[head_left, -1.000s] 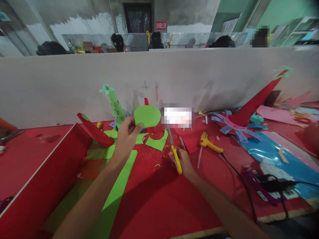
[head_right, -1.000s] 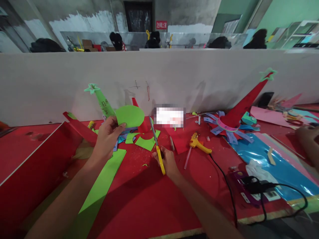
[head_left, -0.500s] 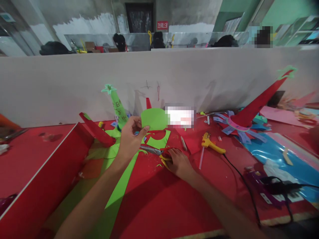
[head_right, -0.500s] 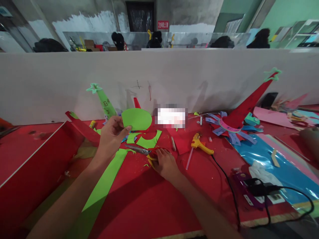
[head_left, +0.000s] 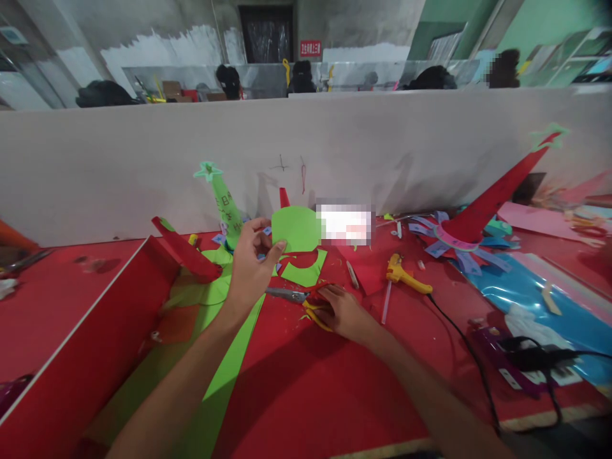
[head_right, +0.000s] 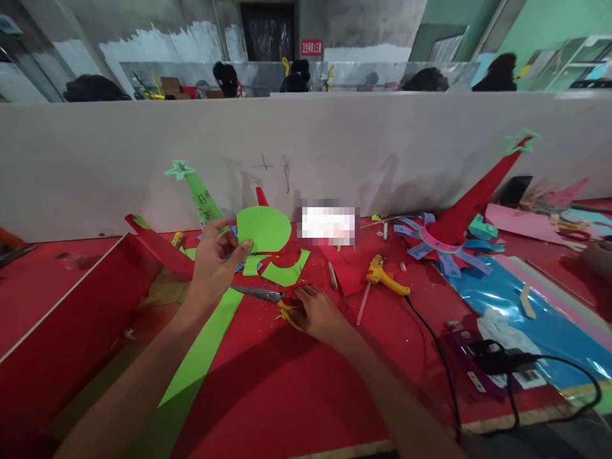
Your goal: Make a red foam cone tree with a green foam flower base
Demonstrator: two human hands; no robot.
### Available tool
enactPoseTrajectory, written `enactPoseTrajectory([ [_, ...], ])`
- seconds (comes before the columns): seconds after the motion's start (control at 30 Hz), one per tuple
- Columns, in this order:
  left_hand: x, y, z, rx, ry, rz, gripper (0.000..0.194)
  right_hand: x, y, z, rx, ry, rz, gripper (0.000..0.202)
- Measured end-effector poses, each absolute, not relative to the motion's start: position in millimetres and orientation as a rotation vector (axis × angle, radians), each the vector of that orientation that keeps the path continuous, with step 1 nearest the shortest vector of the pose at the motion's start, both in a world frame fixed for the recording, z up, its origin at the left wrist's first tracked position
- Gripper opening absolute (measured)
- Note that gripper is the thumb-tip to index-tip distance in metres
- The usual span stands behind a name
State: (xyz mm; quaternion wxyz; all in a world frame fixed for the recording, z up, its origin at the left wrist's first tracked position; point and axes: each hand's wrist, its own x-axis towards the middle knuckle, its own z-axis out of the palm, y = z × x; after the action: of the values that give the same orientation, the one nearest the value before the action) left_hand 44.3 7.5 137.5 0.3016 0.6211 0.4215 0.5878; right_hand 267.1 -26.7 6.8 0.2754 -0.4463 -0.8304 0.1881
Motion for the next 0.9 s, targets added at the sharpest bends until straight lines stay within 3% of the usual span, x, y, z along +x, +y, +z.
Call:
enactPoseTrajectory([
  [0.17,45,10,136,1.739,1.105,1.524,0.056,270,-21,2,-1.3,-1.967,0.533,0.028],
  [0.37,48,0,133,2.231,1.216,1.437,0.037,273,-12,-4,-1.172,-1.668,0.725,0.039],
  [0.53,52,-8,132,2.682,1.173,1.269,0.038,272,-5,-8,-1.103,-1.457,0.987,0.048],
  [0.9,55,0,122,2.796,0.976,1.122,0.018,271,-11,8,-0.802,-1.013,1.555,0.07],
])
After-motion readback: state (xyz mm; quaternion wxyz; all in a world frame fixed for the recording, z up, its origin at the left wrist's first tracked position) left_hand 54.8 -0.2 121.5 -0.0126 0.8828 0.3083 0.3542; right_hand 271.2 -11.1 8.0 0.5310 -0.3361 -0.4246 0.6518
